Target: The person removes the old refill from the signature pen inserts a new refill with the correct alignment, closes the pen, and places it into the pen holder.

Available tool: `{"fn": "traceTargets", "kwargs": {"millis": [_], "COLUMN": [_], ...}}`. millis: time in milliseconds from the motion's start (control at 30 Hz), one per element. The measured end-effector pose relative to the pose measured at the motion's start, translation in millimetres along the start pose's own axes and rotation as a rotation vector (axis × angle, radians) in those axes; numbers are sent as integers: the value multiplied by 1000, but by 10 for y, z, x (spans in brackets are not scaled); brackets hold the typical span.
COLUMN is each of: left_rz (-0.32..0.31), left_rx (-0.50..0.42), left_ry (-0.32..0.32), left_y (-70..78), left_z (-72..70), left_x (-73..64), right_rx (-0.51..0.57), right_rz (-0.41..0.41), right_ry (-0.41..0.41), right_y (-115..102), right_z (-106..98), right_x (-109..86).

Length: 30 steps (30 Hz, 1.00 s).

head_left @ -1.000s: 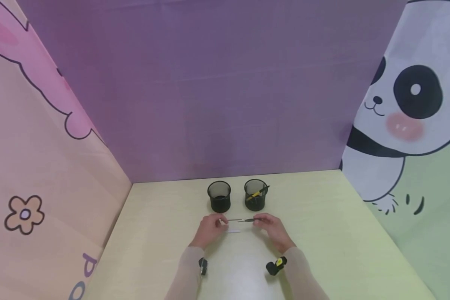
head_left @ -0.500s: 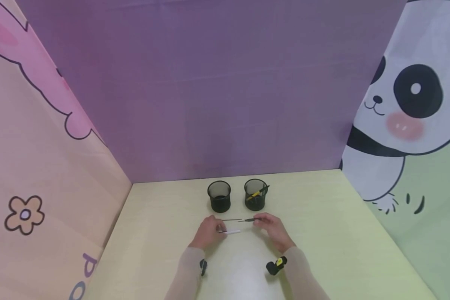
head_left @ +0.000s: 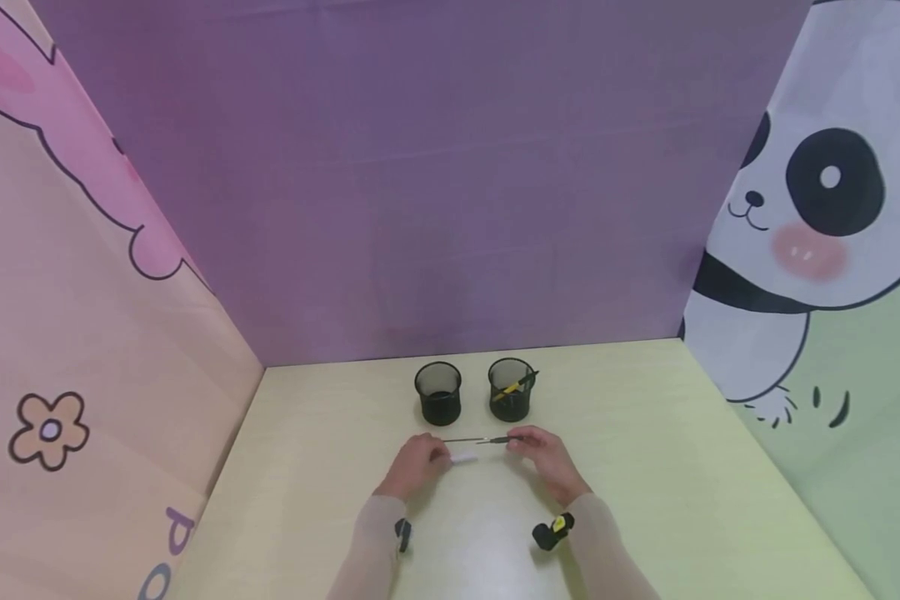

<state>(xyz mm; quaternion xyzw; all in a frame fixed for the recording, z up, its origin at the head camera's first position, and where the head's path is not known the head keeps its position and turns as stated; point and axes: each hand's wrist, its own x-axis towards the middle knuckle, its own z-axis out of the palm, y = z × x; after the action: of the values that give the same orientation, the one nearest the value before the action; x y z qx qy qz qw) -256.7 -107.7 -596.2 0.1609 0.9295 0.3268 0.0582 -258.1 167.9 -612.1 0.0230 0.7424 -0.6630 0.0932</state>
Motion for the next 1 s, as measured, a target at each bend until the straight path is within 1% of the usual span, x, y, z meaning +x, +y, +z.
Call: {"fn": "traceTargets", "kwargs": {"millis": [100, 167, 500, 700, 867, 1000], "left_rz": [21, 25, 18, 19, 47, 64], "left_rx": [-42, -58, -72, -66, -41, -42], "left_ry": [15, 24, 70, 78, 79, 84], "left_y": [6, 4, -31, -64, -75, -60], "left_z": [-48, -78, -173, -170, -158, -150], "left_x": [-31, -50, -106, -96, -83, -80], "right_rx": [-4, -3, 16, 5, -7, 2], "right_rz": [5, 8, 18, 22, 18, 21], "right_ry": [3, 6, 7, 17, 22, 17], "right_y": [2, 1, -5, 0, 15, -8], "right_z": [-1, -2, 5, 3, 7, 6], "right_x": [2, 1, 2, 1, 4, -2]}}
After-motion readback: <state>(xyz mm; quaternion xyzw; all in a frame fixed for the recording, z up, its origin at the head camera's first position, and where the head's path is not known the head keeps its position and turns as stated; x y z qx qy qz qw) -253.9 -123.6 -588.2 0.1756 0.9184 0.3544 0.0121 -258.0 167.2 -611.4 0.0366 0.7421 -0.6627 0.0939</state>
